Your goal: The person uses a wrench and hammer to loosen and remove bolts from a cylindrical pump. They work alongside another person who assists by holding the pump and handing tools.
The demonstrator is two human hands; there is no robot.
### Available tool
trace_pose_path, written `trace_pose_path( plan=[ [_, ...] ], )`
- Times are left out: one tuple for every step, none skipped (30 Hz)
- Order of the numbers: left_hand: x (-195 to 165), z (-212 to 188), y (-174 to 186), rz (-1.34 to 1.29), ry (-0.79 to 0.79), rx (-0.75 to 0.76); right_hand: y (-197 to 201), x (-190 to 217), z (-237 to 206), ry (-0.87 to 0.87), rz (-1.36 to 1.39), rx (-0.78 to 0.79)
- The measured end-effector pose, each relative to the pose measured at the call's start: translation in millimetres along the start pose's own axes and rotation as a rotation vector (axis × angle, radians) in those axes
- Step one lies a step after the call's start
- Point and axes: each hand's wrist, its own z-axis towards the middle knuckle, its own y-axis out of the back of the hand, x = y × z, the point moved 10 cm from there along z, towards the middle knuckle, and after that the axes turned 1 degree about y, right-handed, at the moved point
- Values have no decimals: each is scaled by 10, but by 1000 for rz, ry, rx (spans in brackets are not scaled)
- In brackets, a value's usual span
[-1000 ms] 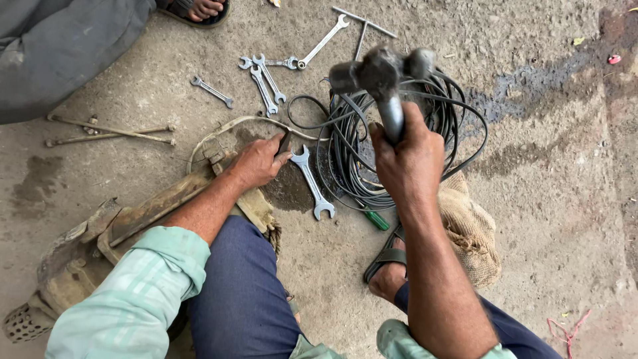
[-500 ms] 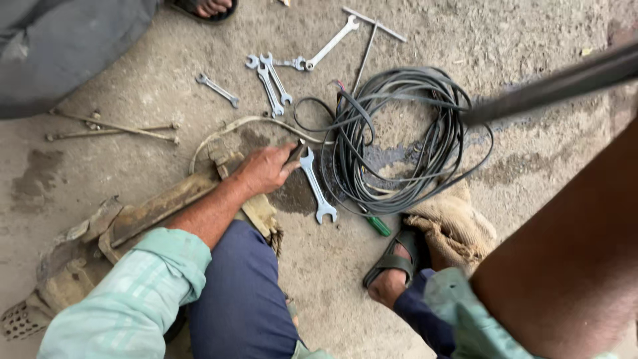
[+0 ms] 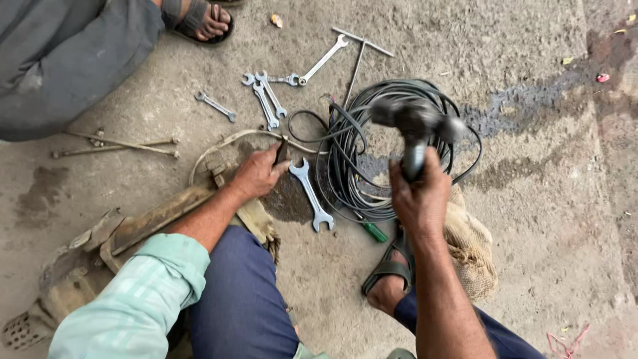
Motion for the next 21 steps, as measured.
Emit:
trace_pose_path(
  plan=[
    [-34,-14,10,6,-29,-6,76,134,-30,66,64,-59],
    [-62,-24,20,14,-54,-12,64,235,-62,84,90,-56],
    [-117,-39,25,17,-85,-10,76,334,-86,95,110,-58],
    [-94,-53,-19,42,-34,30,105,414,-111,103,124,-71],
    [-84,-55,-35,70,9,62,96,453,-130,70,103,-57],
    [-74,-66,-51,102,55,88,84,477,-147,43,87,-41],
    [-107,-71,-48,112,56,104,67,491,-167,16,72,-21],
    [-136,-75,-49,122,59,119,85,547,-185,49,66,-30],
    [-154,-79,-45,135,65,133,94,597,-202,82,65,-38],
    [-167,-81,-31,163,68,140,97,643,-220,114,65,-45],
    [-181,-83,-33,188,68,150,80,627,-226,84,62,-33],
    [-191,-83,-36,212,64,161,61,615,-232,52,57,-24],
    [-202,-85,-38,205,61,167,45,607,-233,21,51,-16],
    [-209,-86,-43,198,59,171,44,645,-230,29,49,-18],
    [-216,-89,-43,192,59,173,42,690,-226,40,48,-19],
    [-236,-88,-33,193,49,159,45,739,-220,52,49,-20],
    [-257,-87,-17,196,37,145,46,780,-217,58,64,-19],
    [-284,-84,-3,199,26,131,50,817,-215,63,79,-18],
    [-260,-89,-21,192,63,159,51,845,-219,64,93,-14],
    [-239,-97,-40,184,100,191,57,873,-229,74,103,-16],
    [-222,-103,-61,177,135,222,64,893,-242,83,113,-20]
  ],
)
